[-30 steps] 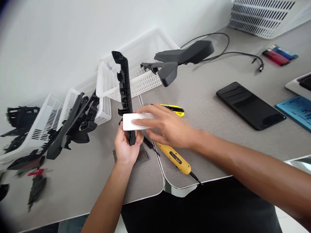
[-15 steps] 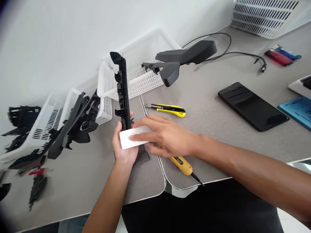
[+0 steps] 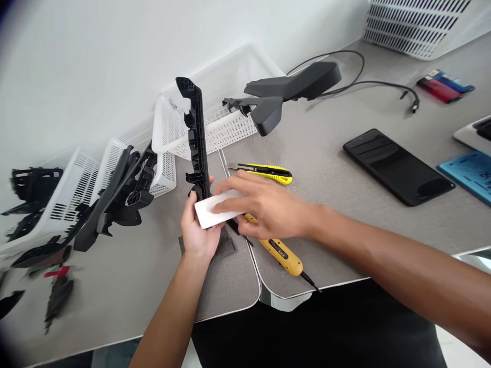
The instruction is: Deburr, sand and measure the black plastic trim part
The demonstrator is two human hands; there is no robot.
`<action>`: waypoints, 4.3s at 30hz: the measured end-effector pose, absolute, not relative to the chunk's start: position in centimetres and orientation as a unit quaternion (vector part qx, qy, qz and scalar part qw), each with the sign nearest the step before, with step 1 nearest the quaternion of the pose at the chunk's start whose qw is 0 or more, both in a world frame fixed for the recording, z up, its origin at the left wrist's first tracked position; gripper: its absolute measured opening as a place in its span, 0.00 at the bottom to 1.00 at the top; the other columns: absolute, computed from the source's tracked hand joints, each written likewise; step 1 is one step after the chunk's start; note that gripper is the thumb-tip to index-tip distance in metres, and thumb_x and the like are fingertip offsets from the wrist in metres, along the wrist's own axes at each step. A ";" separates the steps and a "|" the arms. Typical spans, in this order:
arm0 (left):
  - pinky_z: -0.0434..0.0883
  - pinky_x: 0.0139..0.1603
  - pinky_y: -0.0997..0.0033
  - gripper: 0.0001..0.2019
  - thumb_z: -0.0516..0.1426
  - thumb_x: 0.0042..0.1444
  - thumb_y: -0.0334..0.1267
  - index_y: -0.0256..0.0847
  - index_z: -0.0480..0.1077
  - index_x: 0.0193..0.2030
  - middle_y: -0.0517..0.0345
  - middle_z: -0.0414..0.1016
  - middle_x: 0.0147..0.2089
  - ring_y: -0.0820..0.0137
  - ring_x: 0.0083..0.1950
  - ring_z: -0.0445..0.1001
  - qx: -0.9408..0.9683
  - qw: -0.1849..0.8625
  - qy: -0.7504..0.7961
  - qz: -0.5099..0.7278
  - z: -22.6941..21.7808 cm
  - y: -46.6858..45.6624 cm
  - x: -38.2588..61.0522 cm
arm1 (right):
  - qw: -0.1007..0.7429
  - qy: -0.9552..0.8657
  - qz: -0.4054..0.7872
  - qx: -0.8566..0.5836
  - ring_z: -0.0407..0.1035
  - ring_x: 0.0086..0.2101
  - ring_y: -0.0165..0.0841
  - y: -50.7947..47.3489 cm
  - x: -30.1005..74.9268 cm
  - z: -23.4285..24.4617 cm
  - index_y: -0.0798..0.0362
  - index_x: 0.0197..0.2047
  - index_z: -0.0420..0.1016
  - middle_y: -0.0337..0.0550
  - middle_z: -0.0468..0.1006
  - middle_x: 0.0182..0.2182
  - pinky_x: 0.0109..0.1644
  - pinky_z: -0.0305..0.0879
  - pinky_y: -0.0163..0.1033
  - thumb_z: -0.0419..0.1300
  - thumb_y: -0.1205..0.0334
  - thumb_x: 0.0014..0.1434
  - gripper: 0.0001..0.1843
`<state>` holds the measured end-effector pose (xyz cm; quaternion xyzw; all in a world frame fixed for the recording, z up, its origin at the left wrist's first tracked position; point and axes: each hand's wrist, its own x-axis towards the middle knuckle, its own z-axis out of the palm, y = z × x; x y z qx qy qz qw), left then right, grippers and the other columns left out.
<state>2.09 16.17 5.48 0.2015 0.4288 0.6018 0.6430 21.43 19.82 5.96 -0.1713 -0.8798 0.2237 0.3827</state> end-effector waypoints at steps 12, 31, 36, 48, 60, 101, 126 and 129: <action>0.74 0.32 0.77 0.13 0.61 0.69 0.45 0.39 0.83 0.44 0.58 0.83 0.35 0.73 0.31 0.80 0.148 0.591 0.452 0.652 5.6 16.2 2.4 | 0.380 -0.881 0.229 -0.163 0.74 0.53 0.44 19.7 21.4 5.6 0.47 0.61 0.80 0.52 0.77 0.60 0.58 0.73 0.55 0.60 0.75 0.62 0.26; 0.53 0.15 0.75 0.19 0.58 0.72 0.51 0.39 0.84 0.50 0.68 0.63 0.18 0.79 0.13 0.51 0.219 0.637 0.419 0.609 5.5 16.3 1.9 | 0.405 -0.859 0.221 -0.224 0.73 0.56 0.48 19.9 21.4 5.2 0.47 0.64 0.80 0.54 0.77 0.59 0.57 0.75 0.56 0.63 0.72 0.65 0.25; 0.70 0.29 0.76 0.17 0.61 0.69 0.50 0.40 0.84 0.49 0.57 0.81 0.32 0.72 0.29 0.77 0.187 0.607 0.452 0.626 5.6 16.2 2.0 | 0.379 -0.882 0.221 -0.169 0.74 0.56 0.45 19.4 21.0 5.2 0.44 0.64 0.79 0.52 0.76 0.62 0.59 0.74 0.57 0.60 0.74 0.67 0.26; 0.57 0.17 0.77 0.18 0.56 0.74 0.48 0.40 0.82 0.44 0.64 0.68 0.21 0.78 0.16 0.59 0.221 0.637 0.428 0.602 5.7 16.1 2.5 | 0.441 -0.746 0.413 -0.280 0.77 0.40 0.37 19.5 21.5 7.0 0.50 0.58 0.82 0.46 0.85 0.45 0.43 0.72 0.41 0.54 0.53 0.80 0.18; 0.56 0.18 0.75 0.17 0.60 0.70 0.51 0.39 0.84 0.48 0.64 0.71 0.23 0.78 0.17 0.57 0.223 0.633 0.429 0.604 5.2 15.9 2.7 | 0.376 -0.675 0.556 -0.305 0.64 0.28 0.29 20.5 21.6 6.4 0.53 0.47 0.81 0.37 0.77 0.30 0.31 0.57 0.36 0.60 0.44 0.76 0.20; 0.52 0.18 0.76 0.23 0.62 0.70 0.53 0.42 0.65 0.28 0.69 0.56 0.18 0.79 0.16 0.51 0.287 0.627 0.421 0.589 4.8 15.7 3.1 | 0.415 -0.684 0.450 -0.397 0.65 0.30 0.34 21.2 21.7 5.7 0.51 0.44 0.81 0.40 0.78 0.32 0.33 0.57 0.39 0.58 0.44 0.76 0.20; 0.52 0.18 0.75 0.22 0.65 0.64 0.58 0.44 0.65 0.34 0.70 0.59 0.22 0.79 0.18 0.53 0.290 0.574 0.501 0.579 4.6 15.6 2.9 | 0.400 -0.836 0.203 -0.316 0.72 0.56 0.49 20.6 21.5 5.1 0.45 0.47 0.68 0.50 0.77 0.63 0.57 0.72 0.56 0.60 0.78 0.60 0.18; 0.51 0.18 0.75 0.22 0.65 0.64 0.58 0.44 0.65 0.34 0.70 0.59 0.22 0.78 0.18 0.52 0.298 0.575 0.503 0.572 4.7 15.5 3.0 | 0.405 -0.825 0.223 -0.325 0.73 0.54 0.48 20.7 21.7 5.4 0.45 0.47 0.68 0.50 0.78 0.61 0.57 0.71 0.54 0.60 0.76 0.59 0.18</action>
